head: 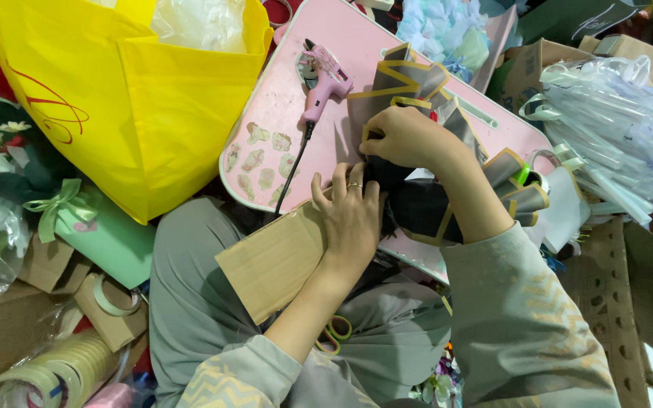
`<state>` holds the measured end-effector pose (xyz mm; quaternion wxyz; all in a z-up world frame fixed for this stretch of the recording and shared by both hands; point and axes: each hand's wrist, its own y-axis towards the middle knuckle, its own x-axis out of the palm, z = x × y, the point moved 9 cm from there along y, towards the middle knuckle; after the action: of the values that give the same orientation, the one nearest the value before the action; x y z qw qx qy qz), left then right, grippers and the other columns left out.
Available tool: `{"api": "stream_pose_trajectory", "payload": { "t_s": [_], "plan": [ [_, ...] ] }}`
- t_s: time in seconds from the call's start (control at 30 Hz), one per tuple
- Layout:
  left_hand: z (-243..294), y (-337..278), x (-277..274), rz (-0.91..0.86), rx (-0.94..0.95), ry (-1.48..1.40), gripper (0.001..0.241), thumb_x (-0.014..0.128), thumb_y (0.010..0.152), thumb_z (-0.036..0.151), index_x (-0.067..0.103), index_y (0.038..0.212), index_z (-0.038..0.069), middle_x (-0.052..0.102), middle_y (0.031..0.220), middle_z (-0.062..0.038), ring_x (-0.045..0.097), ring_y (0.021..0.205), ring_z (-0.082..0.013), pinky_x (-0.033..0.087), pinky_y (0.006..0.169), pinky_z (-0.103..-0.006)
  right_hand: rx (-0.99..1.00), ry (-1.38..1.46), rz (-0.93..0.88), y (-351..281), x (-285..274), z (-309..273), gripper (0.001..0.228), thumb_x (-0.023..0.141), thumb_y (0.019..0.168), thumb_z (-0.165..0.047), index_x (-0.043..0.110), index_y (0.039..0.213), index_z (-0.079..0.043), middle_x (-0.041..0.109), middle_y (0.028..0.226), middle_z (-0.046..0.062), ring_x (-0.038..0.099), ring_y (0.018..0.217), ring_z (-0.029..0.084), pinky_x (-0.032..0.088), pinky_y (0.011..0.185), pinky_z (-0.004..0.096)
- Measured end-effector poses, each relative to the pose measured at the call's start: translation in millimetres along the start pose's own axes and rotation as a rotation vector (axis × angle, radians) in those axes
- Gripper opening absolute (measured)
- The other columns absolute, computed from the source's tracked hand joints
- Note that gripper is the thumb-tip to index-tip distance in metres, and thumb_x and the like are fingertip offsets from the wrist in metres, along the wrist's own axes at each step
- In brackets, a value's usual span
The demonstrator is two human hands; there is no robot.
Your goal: The person assembles a rose bouquet by wrapping black and gold paper around the base of the stems, securing the wrapping with tape and adhesive, and adding decorative folds to the paper.
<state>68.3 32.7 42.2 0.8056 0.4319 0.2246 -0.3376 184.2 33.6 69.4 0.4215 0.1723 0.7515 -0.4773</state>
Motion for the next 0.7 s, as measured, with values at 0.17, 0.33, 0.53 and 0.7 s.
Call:
{"api": "stream_pose_trajectory", "payload": {
  "t_s": [0.17,0.33,0.53,0.7],
  "plan": [
    [-5,-3,14,-0.032,0.007,-0.007,0.009,0.058,0.083,0.016,0.053,0.076,0.013,0.056,0.105,-0.006,0.041,0.117,-0.0251,0.013,0.097,-0.056,-0.043,-0.006,-0.036,9,4,2,0.028,0.057,0.085,-0.023,0.07,0.102,-0.005,0.067,0.088,0.017,0.063,0.085,0.031,0.05,0.072,0.039],
    [-4,-5,17,-0.043,0.005,0.019,0.009,0.058,0.084,0.019,0.053,0.078,0.014,0.057,0.106,-0.004,0.04,0.12,-0.0233,0.012,0.098,-0.054,-0.023,-0.011,-0.082,15,6,15,0.031,0.054,0.085,-0.026,0.069,0.105,-0.007,0.066,0.09,0.017,0.062,0.087,0.032,0.049,0.074,0.042],
    [-1,-5,17,-0.042,0.024,0.069,0.005,0.055,0.085,0.013,0.054,0.081,0.015,0.058,0.107,-0.002,0.04,0.118,-0.0217,0.011,0.099,-0.0508,0.078,0.196,-0.09,4,-1,21,0.031,0.053,0.084,-0.023,0.07,0.102,-0.004,0.064,0.081,0.013,0.058,0.079,0.028,0.046,0.072,0.038],
    [-2,-4,16,-0.051,0.025,0.02,0.003,0.055,0.085,0.012,0.053,0.083,0.013,0.057,0.108,-0.005,0.039,0.119,-0.0242,0.011,0.098,-0.051,-0.098,0.124,0.044,-7,-31,8,0.031,0.052,0.085,-0.024,0.065,0.098,0.001,0.063,0.078,0.022,0.058,0.08,0.034,0.043,0.07,0.042]
  ]
}}
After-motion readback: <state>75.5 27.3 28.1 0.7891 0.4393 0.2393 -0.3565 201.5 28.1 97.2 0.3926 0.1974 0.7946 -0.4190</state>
